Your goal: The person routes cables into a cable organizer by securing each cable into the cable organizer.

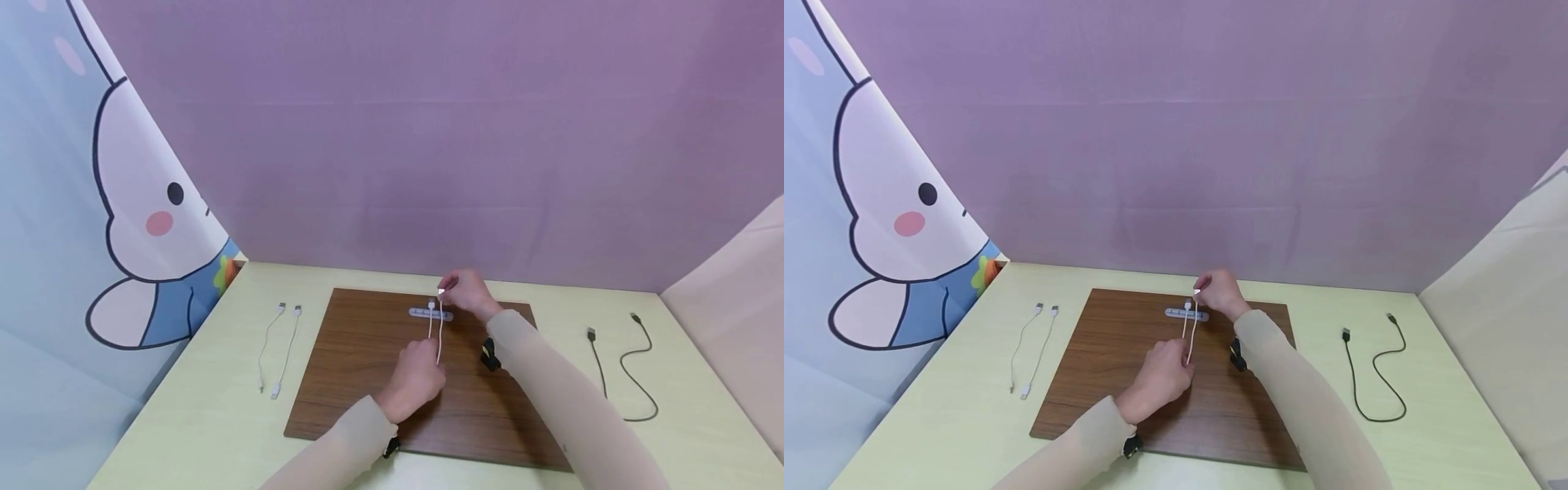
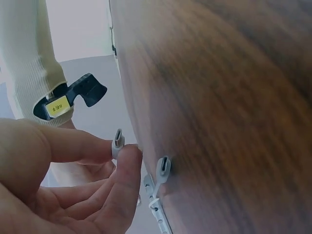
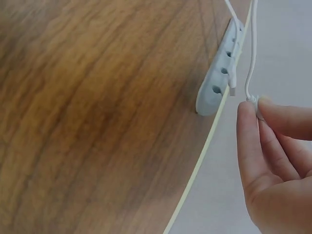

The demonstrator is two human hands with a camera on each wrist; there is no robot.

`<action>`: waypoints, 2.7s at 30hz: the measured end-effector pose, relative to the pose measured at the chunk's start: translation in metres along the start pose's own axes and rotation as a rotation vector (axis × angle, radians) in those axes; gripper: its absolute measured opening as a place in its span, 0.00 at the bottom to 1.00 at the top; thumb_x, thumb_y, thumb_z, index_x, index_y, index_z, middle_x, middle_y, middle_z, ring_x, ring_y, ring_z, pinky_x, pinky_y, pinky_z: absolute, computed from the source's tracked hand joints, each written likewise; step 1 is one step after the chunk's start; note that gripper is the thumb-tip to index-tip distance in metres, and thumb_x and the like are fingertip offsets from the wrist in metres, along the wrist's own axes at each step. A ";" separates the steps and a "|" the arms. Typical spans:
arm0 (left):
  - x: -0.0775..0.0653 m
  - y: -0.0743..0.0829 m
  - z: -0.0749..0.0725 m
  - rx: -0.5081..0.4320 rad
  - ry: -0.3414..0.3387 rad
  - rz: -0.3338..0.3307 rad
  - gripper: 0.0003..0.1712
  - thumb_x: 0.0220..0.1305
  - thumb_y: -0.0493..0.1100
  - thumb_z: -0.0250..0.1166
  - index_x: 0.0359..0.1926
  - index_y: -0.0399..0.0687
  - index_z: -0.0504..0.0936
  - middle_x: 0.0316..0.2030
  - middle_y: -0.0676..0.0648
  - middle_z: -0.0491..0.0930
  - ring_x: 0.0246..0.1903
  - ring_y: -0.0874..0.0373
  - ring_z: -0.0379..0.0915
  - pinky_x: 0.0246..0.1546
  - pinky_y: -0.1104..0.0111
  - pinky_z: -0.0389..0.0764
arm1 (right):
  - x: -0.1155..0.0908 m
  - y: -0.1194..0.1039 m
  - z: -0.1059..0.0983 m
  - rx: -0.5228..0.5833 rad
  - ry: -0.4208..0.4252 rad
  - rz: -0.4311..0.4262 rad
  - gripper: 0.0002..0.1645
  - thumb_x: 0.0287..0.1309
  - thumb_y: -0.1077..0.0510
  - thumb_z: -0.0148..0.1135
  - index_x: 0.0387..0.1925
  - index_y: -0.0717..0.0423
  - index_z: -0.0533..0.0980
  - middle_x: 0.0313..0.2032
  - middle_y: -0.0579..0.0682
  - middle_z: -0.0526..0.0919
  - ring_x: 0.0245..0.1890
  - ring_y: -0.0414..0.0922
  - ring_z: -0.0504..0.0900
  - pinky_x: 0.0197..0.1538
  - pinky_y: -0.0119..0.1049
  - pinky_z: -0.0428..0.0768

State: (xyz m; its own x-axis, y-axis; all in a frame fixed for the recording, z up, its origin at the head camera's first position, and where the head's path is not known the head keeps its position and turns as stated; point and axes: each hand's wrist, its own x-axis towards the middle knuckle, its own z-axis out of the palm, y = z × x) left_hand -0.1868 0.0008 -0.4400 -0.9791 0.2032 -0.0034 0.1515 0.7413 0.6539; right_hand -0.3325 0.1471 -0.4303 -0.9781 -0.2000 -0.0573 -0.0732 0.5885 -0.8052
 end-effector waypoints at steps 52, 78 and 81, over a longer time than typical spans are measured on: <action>-0.004 0.000 -0.008 0.045 -0.166 -0.068 0.08 0.55 0.29 0.66 0.25 0.41 0.76 0.20 0.46 0.71 0.16 0.54 0.69 0.15 0.66 0.69 | -0.008 0.016 0.002 -0.277 -0.040 -0.102 0.08 0.64 0.64 0.66 0.44 0.62 0.84 0.42 0.55 0.86 0.44 0.51 0.83 0.52 0.47 0.81; -0.004 0.002 -0.003 0.101 -0.119 0.009 0.12 0.52 0.28 0.65 0.19 0.44 0.74 0.16 0.49 0.70 0.15 0.57 0.66 0.13 0.67 0.68 | -0.075 0.049 -0.063 -0.373 -0.026 -0.216 0.07 0.64 0.66 0.66 0.43 0.63 0.84 0.39 0.53 0.87 0.43 0.52 0.84 0.49 0.51 0.81; -0.005 0.002 -0.003 0.080 -0.132 -0.001 0.09 0.54 0.27 0.65 0.23 0.42 0.76 0.17 0.48 0.70 0.14 0.57 0.66 0.12 0.67 0.68 | -0.081 0.054 -0.076 -0.387 -0.004 -0.220 0.07 0.64 0.65 0.65 0.43 0.64 0.84 0.38 0.53 0.87 0.42 0.52 0.84 0.48 0.51 0.81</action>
State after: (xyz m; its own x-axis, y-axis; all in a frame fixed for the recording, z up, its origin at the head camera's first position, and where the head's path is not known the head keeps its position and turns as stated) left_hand -0.1819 -0.0005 -0.4368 -0.9538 0.2807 -0.1074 0.1657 0.7892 0.5913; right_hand -0.2719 0.2550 -0.4245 -0.9306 -0.3554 0.0879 -0.3474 0.7815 -0.5182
